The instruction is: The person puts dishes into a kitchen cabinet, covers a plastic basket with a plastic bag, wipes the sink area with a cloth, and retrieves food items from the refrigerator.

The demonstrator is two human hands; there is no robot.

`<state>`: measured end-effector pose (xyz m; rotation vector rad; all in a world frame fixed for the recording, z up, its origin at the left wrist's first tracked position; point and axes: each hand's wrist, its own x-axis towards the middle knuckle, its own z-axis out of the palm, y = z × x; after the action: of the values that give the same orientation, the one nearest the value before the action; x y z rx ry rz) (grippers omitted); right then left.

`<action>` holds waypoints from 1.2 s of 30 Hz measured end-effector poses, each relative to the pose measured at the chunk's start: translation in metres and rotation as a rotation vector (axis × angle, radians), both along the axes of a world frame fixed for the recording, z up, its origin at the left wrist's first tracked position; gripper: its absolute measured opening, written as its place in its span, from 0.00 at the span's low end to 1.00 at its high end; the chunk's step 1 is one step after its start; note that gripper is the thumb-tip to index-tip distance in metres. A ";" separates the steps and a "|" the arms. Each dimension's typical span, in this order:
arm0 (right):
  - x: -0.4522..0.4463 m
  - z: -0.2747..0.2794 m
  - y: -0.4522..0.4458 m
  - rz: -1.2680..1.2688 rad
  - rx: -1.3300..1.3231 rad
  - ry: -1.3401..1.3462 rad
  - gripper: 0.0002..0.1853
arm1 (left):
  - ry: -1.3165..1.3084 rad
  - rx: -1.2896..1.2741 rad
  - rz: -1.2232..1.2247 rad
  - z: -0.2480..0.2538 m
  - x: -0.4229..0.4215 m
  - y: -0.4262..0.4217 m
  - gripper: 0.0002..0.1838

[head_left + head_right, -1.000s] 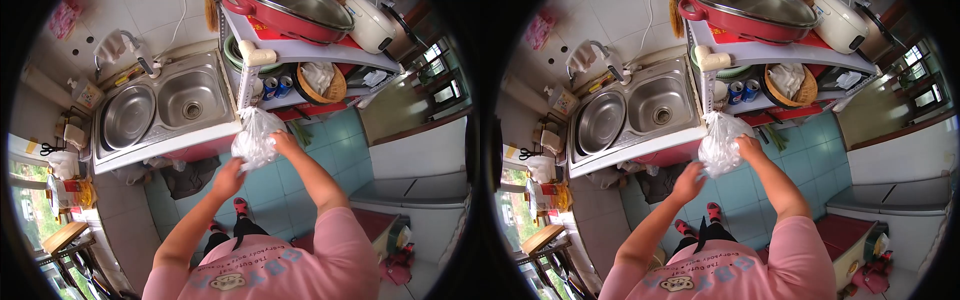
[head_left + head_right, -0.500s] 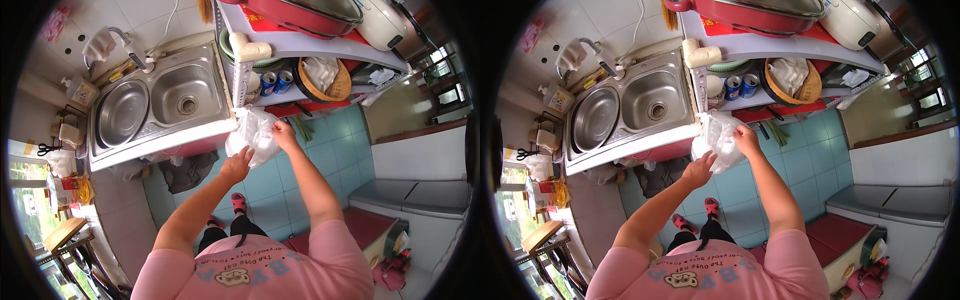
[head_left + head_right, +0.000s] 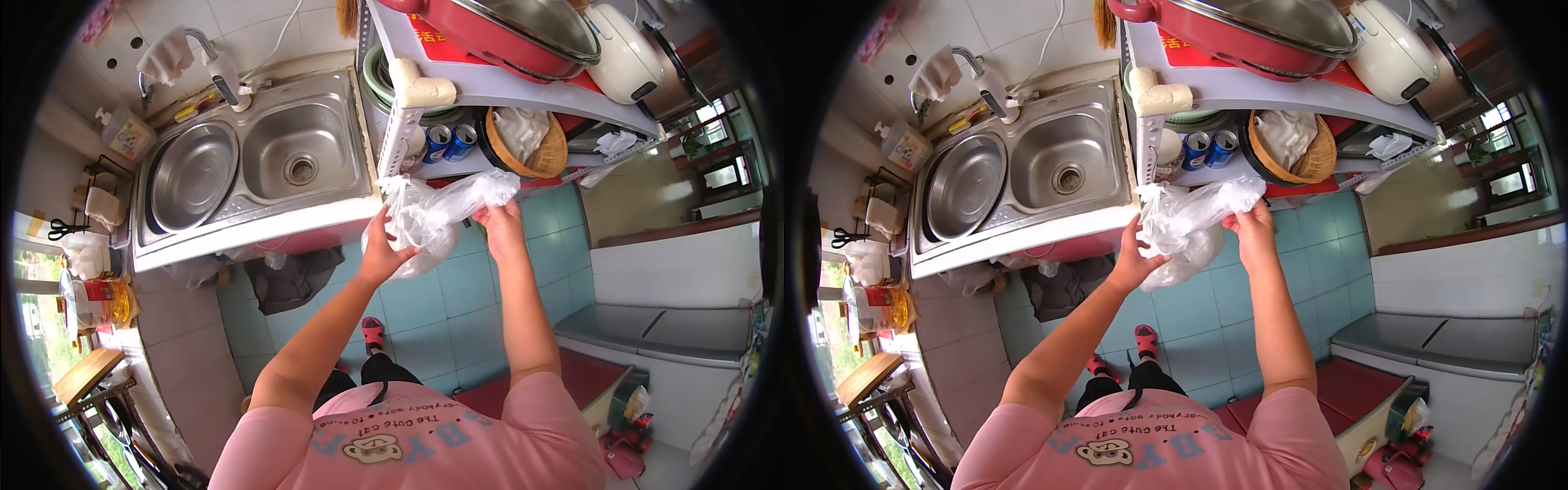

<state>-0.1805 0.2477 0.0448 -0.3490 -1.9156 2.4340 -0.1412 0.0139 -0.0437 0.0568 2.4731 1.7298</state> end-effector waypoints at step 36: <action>0.003 -0.113 -0.063 0.599 0.987 -0.092 0.06 | -0.386 -0.378 0.401 -0.046 -0.044 0.016 0.21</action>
<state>-0.1771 0.1847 -0.0680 0.1862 -3.2565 1.3077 -0.1853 0.0297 -0.0893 -0.7751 2.5662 1.1916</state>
